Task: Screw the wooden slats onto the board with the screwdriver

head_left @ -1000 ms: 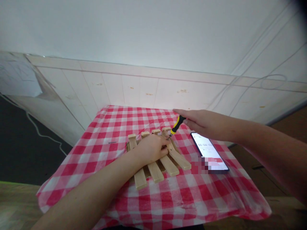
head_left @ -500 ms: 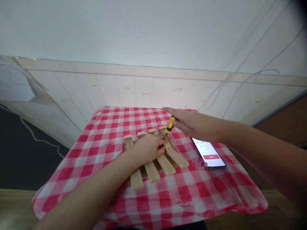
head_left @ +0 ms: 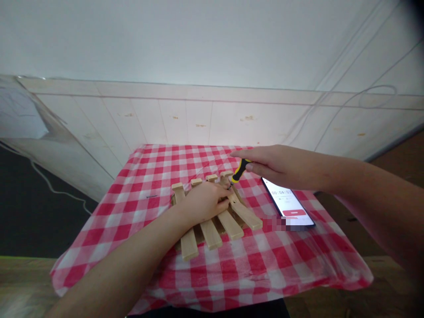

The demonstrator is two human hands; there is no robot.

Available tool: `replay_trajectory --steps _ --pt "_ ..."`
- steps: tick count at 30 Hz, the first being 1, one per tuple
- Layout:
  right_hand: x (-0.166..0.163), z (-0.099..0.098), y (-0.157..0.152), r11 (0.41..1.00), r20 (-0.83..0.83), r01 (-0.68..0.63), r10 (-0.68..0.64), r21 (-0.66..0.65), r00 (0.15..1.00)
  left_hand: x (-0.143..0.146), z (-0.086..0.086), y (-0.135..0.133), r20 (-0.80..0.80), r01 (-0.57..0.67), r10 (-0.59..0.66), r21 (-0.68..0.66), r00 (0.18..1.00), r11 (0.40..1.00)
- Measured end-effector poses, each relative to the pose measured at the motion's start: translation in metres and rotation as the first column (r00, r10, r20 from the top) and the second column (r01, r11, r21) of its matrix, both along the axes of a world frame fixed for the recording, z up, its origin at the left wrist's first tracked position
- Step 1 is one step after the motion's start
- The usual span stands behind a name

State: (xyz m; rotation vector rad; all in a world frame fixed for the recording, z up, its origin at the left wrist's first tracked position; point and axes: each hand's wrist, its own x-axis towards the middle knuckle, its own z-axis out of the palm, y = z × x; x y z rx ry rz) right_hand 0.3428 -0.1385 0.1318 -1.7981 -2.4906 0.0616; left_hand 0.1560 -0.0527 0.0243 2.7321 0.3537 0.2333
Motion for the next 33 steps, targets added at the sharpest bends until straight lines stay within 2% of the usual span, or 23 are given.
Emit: replay_trajectory --steps 3,5,9,12,16,19,21,22,23,25,28,31,33 --pt "-0.004 0.004 0.003 0.978 0.218 0.209 -0.201 -0.018 0.955 0.000 -0.001 0.001 0.004 0.010 -0.010 -0.015 1.000 1.000" --pt "-0.008 0.001 0.006 0.965 0.241 0.258 -0.262 0.048 0.935 0.000 -0.003 0.003 0.010 0.019 -0.019 -0.014 1.000 1.000" --pt "-0.013 -0.013 0.009 0.980 0.034 0.138 -0.144 0.141 0.989 0.000 -0.004 0.004 0.023 0.025 -0.025 0.000 0.999 1.000" --pt "-0.010 -0.018 0.007 0.992 -0.028 0.085 -0.082 0.097 0.996 0.000 -0.004 0.003 0.027 0.023 -0.023 0.004 0.999 1.000" --pt "-0.002 -0.010 0.005 0.996 -0.098 0.075 -0.070 0.052 0.993 0.001 -0.003 0.003 0.027 0.017 -0.017 -0.007 0.999 1.000" --pt "0.000 -0.004 0.012 0.978 0.109 0.208 -0.207 0.003 0.972 0.001 -0.003 0.003 0.023 0.015 -0.014 -0.019 1.000 1.000" --pt "-0.003 -0.003 0.018 0.944 0.249 0.322 -0.329 0.071 0.911 0.001 -0.003 0.004 0.022 0.019 -0.019 -0.025 1.000 0.999" --pt "-0.005 -0.004 0.021 0.936 0.267 0.332 -0.351 0.116 0.897 0.001 -0.004 0.004 0.024 0.021 -0.020 -0.027 1.000 0.999" --pt "-0.006 -0.007 0.023 0.940 0.252 0.306 -0.335 0.149 0.908 0.001 -0.004 0.004 0.027 0.020 -0.019 -0.027 0.999 0.999" --pt "-0.008 -0.012 0.023 0.966 0.165 0.192 -0.220 0.172 0.961 0.001 -0.004 0.004 0.031 0.015 -0.015 -0.023 0.999 1.000" --pt "-0.005 -0.016 0.016 0.987 0.005 0.073 -0.075 0.141 0.997 0.001 -0.002 0.003 0.009 0.008 -0.008 -0.016 1.000 1.000" --pt "-0.001 -0.013 0.007 0.994 -0.074 0.091 -0.086 0.066 0.994 0.001 0.000 0.001 -0.021 -0.009 0.009 -0.010 1.000 1.000" --pt "-0.002 -0.010 0.008 0.986 -0.019 0.165 -0.165 -0.012 0.986 0.001 0.001 0.001 -0.019 -0.014 0.014 0.000 1.000 1.000"
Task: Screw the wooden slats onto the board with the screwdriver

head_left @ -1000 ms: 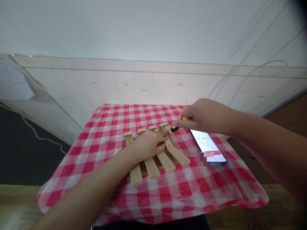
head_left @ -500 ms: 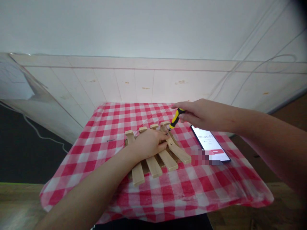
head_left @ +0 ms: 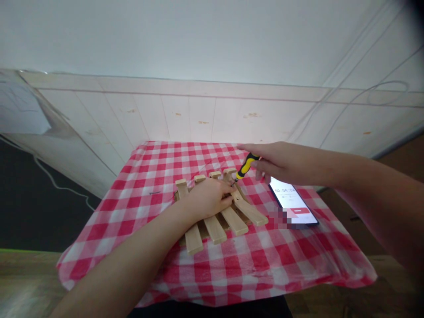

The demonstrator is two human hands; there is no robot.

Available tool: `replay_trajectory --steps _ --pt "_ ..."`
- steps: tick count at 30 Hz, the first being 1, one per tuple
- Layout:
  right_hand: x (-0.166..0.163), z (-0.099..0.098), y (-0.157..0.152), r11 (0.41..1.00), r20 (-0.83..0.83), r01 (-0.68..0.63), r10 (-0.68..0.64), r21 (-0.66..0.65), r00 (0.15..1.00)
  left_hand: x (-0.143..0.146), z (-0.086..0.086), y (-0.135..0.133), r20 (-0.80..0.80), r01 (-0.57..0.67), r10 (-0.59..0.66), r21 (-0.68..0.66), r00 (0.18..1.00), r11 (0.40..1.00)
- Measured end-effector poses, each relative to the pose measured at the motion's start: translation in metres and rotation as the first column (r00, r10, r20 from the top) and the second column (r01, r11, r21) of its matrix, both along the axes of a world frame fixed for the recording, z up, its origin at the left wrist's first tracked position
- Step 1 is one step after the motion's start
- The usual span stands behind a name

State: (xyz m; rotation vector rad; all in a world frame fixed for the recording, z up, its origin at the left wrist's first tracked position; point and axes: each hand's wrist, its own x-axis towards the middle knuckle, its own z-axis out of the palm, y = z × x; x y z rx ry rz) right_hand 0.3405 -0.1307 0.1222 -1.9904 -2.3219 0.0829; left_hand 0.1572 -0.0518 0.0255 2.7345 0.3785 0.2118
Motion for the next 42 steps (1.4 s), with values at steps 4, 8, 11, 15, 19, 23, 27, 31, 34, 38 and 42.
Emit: replay_trajectory --steps 4,8,11,15,19,23,27,31,34,38,42 --pt "-0.014 -0.005 0.015 0.933 0.211 0.311 -0.346 0.181 0.914 0.001 0.001 0.000 -0.025 0.010 -0.010 0.003 1.000 1.000" --pt "-0.019 -0.018 0.023 0.960 0.092 0.170 -0.194 0.224 0.977 0.002 0.001 0.000 -0.043 0.000 0.000 0.014 0.999 1.000" --pt "-0.011 -0.018 0.016 0.976 0.037 0.116 -0.125 0.185 0.991 0.001 0.000 -0.001 -0.040 0.001 0.000 0.025 0.999 1.000" --pt "-0.001 -0.005 0.006 0.995 0.038 0.064 -0.067 0.076 0.997 0.000 0.000 -0.001 -0.007 0.000 0.000 0.023 1.000 1.000" --pt "-0.005 0.002 0.009 0.966 0.315 0.256 -0.250 0.023 0.916 0.000 0.000 -0.001 -0.015 -0.002 0.002 0.005 1.000 1.000" --pt "-0.011 -0.008 0.012 0.951 0.243 0.273 -0.303 0.148 0.922 0.000 0.001 0.000 -0.017 -0.001 0.001 -0.003 1.000 1.000" --pt "-0.004 -0.018 0.001 0.983 -0.086 0.126 -0.115 0.134 0.990 0.000 0.000 -0.001 -0.009 0.001 -0.001 0.000 1.000 1.000" --pt "0.005 -0.015 -0.011 0.994 -0.149 -0.001 0.017 0.107 0.989 0.000 -0.001 -0.001 0.004 -0.007 0.007 0.003 1.000 1.000" --pt "0.001 -0.008 -0.011 0.989 0.046 0.136 -0.139 0.057 0.989 0.000 -0.001 -0.001 0.011 0.009 -0.009 0.005 1.000 1.000" --pt "-0.015 -0.009 -0.003 0.949 0.164 0.260 -0.289 0.178 0.943 0.000 0.001 -0.001 -0.016 -0.006 0.006 0.001 1.000 1.000" --pt "-0.025 -0.019 0.001 0.955 0.077 0.122 -0.147 0.270 0.986 0.000 0.002 -0.001 -0.019 -0.014 0.014 -0.003 1.000 1.000"
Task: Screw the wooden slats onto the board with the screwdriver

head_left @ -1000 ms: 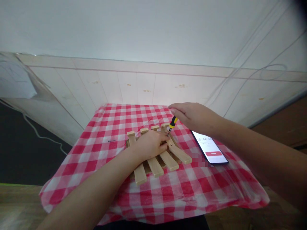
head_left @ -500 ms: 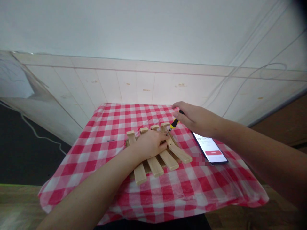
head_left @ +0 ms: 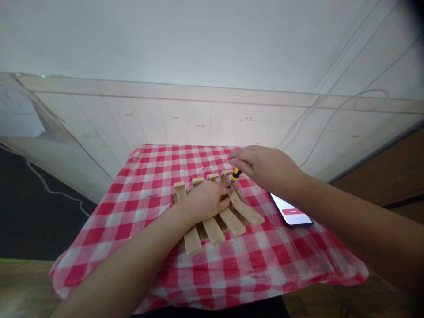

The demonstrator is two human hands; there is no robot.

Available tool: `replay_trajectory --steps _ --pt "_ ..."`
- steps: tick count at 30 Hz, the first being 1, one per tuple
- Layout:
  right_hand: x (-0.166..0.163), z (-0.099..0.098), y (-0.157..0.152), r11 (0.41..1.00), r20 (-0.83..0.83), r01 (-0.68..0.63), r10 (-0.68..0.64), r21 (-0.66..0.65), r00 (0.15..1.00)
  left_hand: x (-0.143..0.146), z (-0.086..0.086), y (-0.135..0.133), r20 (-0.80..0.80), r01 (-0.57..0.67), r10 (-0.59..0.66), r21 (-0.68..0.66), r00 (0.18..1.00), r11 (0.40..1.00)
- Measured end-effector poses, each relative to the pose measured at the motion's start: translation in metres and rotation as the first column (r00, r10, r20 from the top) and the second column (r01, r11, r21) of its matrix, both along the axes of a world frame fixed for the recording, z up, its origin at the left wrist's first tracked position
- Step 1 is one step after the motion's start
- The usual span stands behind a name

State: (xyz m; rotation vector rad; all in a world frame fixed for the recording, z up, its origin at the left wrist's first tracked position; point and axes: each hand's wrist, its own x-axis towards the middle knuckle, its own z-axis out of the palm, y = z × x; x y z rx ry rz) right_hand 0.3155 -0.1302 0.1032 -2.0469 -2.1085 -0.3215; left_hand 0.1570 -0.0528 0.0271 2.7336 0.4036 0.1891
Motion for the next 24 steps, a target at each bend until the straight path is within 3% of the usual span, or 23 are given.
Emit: replay_trajectory --steps 6,10,15,17,21,24 --pt "0.009 0.004 0.001 0.991 -0.160 -0.113 0.100 -0.070 0.982 -0.001 0.001 -0.001 -0.013 0.005 -0.004 0.023 1.000 1.000" --pt "0.015 0.009 0.009 0.983 -0.121 0.042 -0.064 -0.176 0.991 -0.001 0.003 -0.001 -0.049 0.034 -0.032 0.037 0.998 0.999" --pt "0.011 -0.006 0.014 0.980 -0.140 0.195 -0.198 -0.038 0.970 -0.001 0.002 0.000 -0.018 0.050 -0.049 0.025 0.999 0.998" --pt "0.011 -0.015 0.011 0.988 -0.225 0.154 -0.151 -0.004 0.963 -0.001 0.000 0.001 -0.006 0.051 -0.051 0.008 0.999 0.999" --pt "0.018 -0.024 0.003 0.986 -0.379 -0.107 0.150 0.131 0.913 -0.001 -0.005 0.003 0.033 0.024 -0.022 -0.037 0.999 0.999" --pt "0.019 -0.021 -0.001 0.980 -0.386 -0.119 0.173 0.162 0.906 0.000 -0.006 0.004 0.030 0.006 -0.005 -0.046 1.000 0.999"
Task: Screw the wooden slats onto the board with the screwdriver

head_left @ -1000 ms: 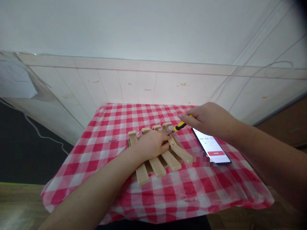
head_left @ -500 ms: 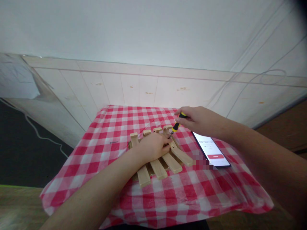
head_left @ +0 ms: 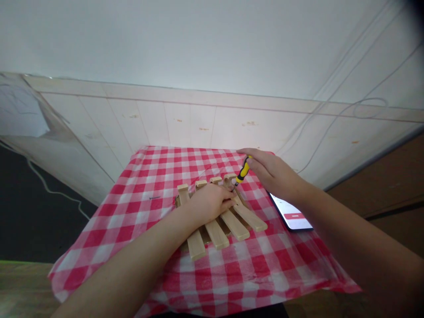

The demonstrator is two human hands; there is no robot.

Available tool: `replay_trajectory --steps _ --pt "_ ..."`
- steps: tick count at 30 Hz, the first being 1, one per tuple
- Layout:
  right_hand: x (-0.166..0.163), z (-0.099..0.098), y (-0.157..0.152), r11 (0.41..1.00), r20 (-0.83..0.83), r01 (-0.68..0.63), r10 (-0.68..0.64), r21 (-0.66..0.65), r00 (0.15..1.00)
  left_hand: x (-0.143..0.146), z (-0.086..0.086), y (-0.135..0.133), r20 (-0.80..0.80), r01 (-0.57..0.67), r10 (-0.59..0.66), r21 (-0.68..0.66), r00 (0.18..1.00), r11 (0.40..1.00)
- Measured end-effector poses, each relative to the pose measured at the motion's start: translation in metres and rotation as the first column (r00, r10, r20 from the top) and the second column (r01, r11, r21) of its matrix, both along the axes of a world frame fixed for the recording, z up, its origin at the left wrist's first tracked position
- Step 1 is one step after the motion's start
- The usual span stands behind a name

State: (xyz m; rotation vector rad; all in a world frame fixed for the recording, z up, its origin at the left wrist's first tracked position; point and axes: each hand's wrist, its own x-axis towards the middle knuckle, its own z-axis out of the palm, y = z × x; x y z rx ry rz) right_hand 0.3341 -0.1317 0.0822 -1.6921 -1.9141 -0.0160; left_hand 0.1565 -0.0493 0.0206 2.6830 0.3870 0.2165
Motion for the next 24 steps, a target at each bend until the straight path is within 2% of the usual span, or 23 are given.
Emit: replay_trajectory --steps 4,7,12,14,16,19,21,24 --pt "-0.009 0.005 -0.006 0.987 0.068 0.159 -0.156 -0.031 0.985 0.001 0.001 -0.001 -0.016 -0.007 0.008 0.015 1.000 1.000" --pt "-0.012 0.001 -0.010 0.970 0.132 0.242 -0.244 0.031 0.961 0.001 0.000 0.000 -0.021 0.007 -0.006 0.025 1.000 1.000" --pt "-0.005 -0.018 -0.013 0.992 -0.014 0.092 -0.091 0.091 0.996 -0.001 -0.004 0.001 0.035 0.019 -0.020 0.012 0.999 1.000" --pt "-0.003 -0.026 -0.011 0.990 -0.094 0.115 -0.106 0.088 0.990 -0.001 -0.004 0.001 0.042 0.025 -0.025 0.005 0.999 1.000" --pt "-0.005 -0.031 -0.009 0.972 -0.151 0.201 -0.183 0.120 0.972 -0.001 -0.003 0.001 0.039 0.029 -0.029 -0.003 0.999 1.000" --pt "-0.010 -0.035 -0.008 0.932 -0.121 0.309 -0.290 0.190 0.949 -0.001 -0.003 0.001 0.041 0.031 -0.031 -0.010 0.999 0.999" --pt "-0.010 -0.035 -0.009 0.935 -0.085 0.296 -0.284 0.197 0.955 -0.001 -0.004 0.001 0.050 0.028 -0.027 -0.008 0.998 1.000" --pt "-0.005 -0.037 -0.010 0.959 -0.115 0.221 -0.203 0.174 0.972 -0.001 -0.005 0.001 0.051 0.021 -0.021 -0.002 0.998 1.000"
